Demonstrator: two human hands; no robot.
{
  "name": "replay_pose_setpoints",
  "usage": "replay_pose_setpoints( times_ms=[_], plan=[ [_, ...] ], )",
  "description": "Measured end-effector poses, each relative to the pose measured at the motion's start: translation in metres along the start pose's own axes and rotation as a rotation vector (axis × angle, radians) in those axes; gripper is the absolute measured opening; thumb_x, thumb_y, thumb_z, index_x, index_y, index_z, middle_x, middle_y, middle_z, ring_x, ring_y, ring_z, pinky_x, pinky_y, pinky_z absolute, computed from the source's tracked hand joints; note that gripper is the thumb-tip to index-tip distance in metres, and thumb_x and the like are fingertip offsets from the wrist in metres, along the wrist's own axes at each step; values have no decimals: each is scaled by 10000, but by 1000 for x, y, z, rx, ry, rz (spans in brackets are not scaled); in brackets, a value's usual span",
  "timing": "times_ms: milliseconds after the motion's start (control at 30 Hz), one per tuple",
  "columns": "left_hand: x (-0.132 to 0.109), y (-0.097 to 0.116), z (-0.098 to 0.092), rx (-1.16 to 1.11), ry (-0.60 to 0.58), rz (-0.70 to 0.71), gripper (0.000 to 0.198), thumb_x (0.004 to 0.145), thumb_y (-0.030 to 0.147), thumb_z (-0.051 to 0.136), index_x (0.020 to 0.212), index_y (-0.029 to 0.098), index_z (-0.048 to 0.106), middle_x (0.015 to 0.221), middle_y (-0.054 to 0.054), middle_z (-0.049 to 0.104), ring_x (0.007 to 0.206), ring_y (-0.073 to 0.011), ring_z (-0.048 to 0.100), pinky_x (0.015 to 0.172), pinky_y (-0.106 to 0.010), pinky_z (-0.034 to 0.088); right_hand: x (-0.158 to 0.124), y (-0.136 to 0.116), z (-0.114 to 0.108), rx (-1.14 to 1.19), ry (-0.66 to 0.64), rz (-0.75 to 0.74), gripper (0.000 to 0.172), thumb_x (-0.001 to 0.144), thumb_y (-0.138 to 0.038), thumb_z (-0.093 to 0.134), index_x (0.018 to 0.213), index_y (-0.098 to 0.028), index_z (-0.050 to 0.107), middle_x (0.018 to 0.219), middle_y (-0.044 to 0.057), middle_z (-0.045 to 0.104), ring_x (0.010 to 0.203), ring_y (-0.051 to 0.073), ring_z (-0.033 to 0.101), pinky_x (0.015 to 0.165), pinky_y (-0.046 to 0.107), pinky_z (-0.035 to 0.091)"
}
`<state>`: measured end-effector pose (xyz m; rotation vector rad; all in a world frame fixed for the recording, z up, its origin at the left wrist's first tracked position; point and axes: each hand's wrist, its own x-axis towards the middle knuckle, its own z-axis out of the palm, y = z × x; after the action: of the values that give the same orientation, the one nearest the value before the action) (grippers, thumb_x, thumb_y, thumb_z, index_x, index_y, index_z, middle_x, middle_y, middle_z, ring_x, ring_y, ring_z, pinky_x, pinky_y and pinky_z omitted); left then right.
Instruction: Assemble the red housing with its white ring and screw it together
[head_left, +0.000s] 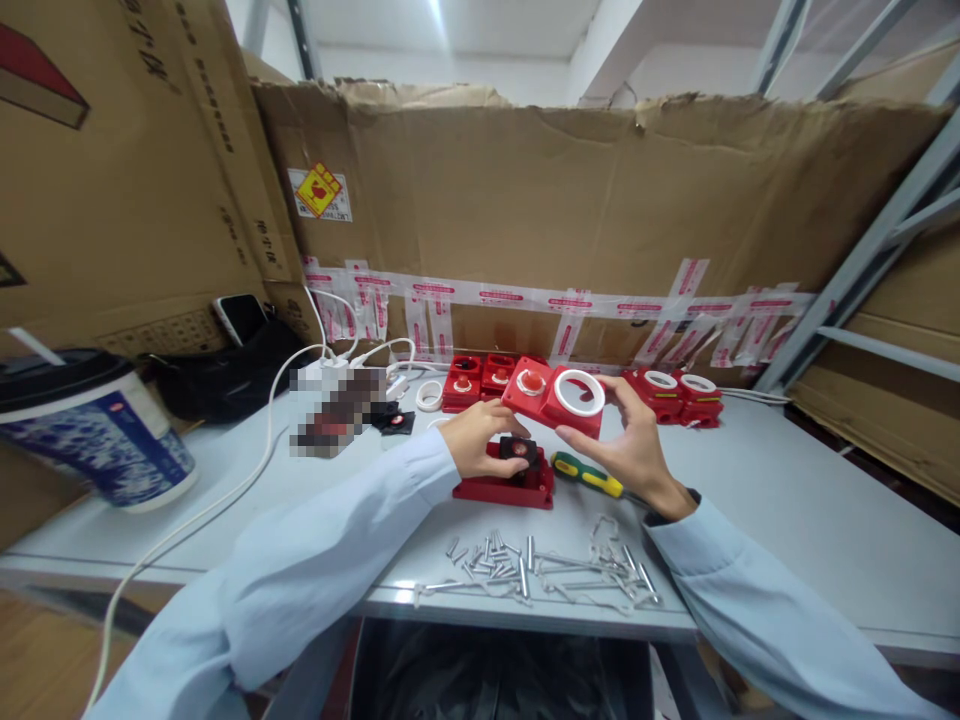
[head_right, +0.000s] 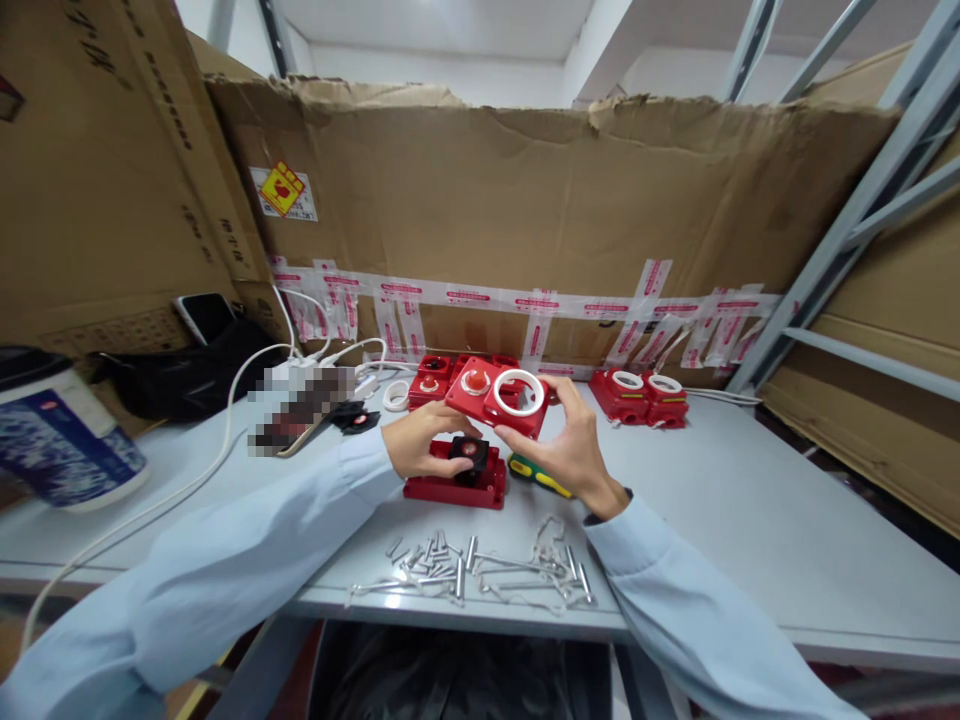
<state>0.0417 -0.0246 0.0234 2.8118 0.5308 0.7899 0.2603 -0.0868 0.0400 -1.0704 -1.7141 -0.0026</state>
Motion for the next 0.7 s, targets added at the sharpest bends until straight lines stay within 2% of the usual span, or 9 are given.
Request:
replay_pose_setpoints(
  times_ms=[333,700],
  plan=[
    [0,-5,4,-23,45,25,317,724,336,645,954,119,673,988,-122,687,947,-239,620,874,-371,492,0,2,1,-5,3,-9,567,602,-362,779,1078,-185,525,1006,73,614,892,220,588,816,383,484],
    [0,-4,3,-19,13,5,314,732,337,645,972,136,664,1009,-106,684,974,-222,612,904,-353,482,0,2,1,-4,4,-11,556,614,-387,765,1075,-199,518,1009,74,610,895,229,590,817,401,488]
  ],
)
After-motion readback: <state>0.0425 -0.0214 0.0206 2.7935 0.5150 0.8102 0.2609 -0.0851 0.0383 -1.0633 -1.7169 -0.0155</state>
